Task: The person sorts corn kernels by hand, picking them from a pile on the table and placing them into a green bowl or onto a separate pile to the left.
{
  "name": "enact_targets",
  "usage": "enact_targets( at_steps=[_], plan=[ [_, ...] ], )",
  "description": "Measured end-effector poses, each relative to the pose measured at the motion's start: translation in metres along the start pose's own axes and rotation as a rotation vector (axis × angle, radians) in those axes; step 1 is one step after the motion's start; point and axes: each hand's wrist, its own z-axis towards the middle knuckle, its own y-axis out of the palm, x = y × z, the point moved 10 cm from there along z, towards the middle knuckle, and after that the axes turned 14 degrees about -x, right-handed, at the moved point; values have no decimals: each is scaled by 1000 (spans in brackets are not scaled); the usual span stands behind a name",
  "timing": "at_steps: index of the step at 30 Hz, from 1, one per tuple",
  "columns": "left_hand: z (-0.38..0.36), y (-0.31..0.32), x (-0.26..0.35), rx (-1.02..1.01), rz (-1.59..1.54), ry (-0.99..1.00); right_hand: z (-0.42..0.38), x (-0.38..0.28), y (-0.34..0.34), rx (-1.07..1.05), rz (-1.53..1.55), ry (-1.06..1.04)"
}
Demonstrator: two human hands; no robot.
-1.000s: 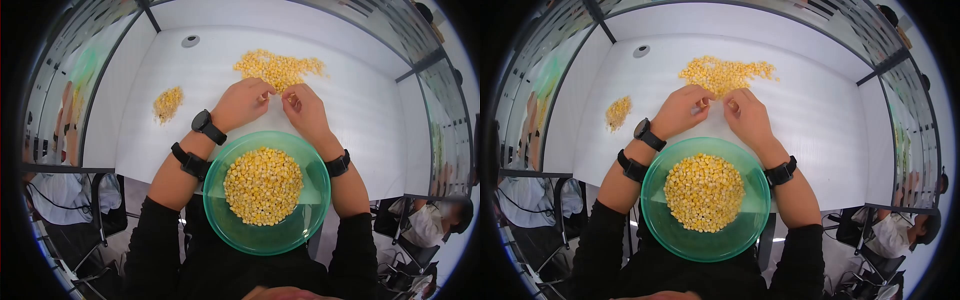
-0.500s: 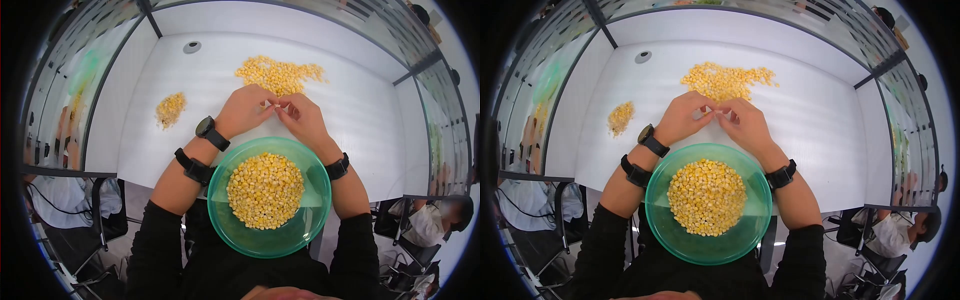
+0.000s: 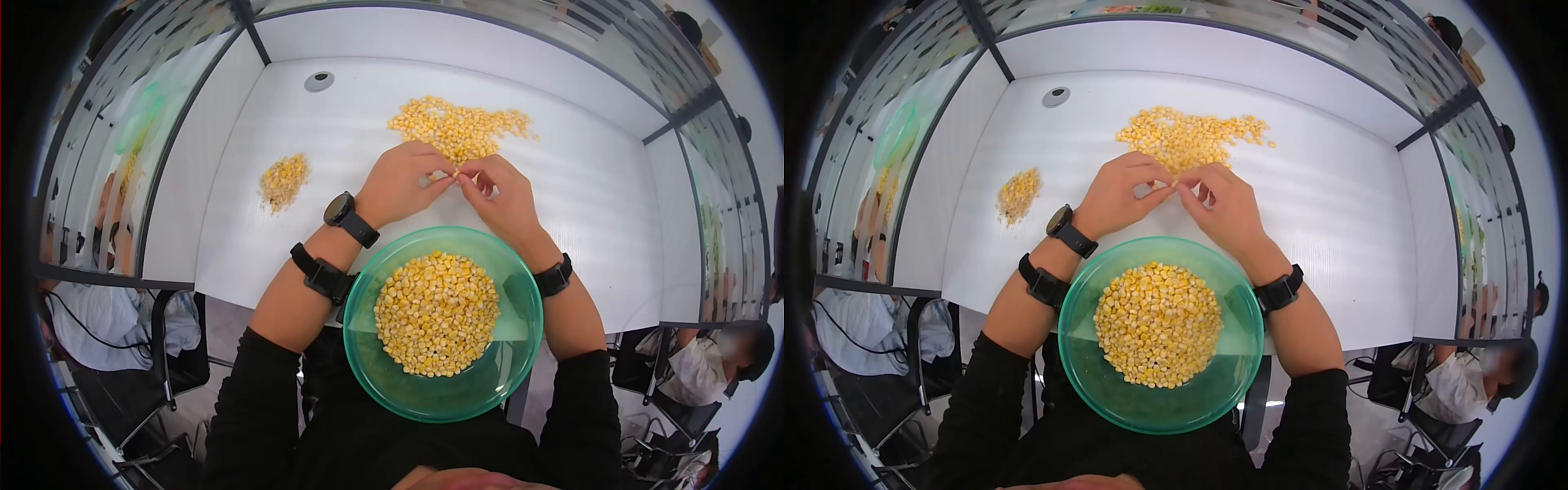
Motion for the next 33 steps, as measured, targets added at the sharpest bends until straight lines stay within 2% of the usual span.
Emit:
enact_targets(
  at_steps=[3,12,16,27,30,31,32,33],
  plan=[
    [-1,-2,4,24,22,51,-1,0,0,3,-2,-1],
    [-1,0,3,-8,5,44,0,-5,6,-84,26,-24],
    [0,2,1,-71,-99,-26,0,-7,7,-109,69,-17],
    [1,4,-1,-176,-369,-41,-4,13,20,-244,561,134],
    [-1,-8,-5,-143,-318,-77,-5,16,19,-291,761,99],
    [-3,-17,-10,-133,-201,-141,-5,16,16,-308,842,79],
    [-6,-28,-17,-122,-83,-204,-7,15,15,-389,909,84],
    [-10,-39,-23,-109,35,-267,-7,5,12,-489,923,5]
  ],
)
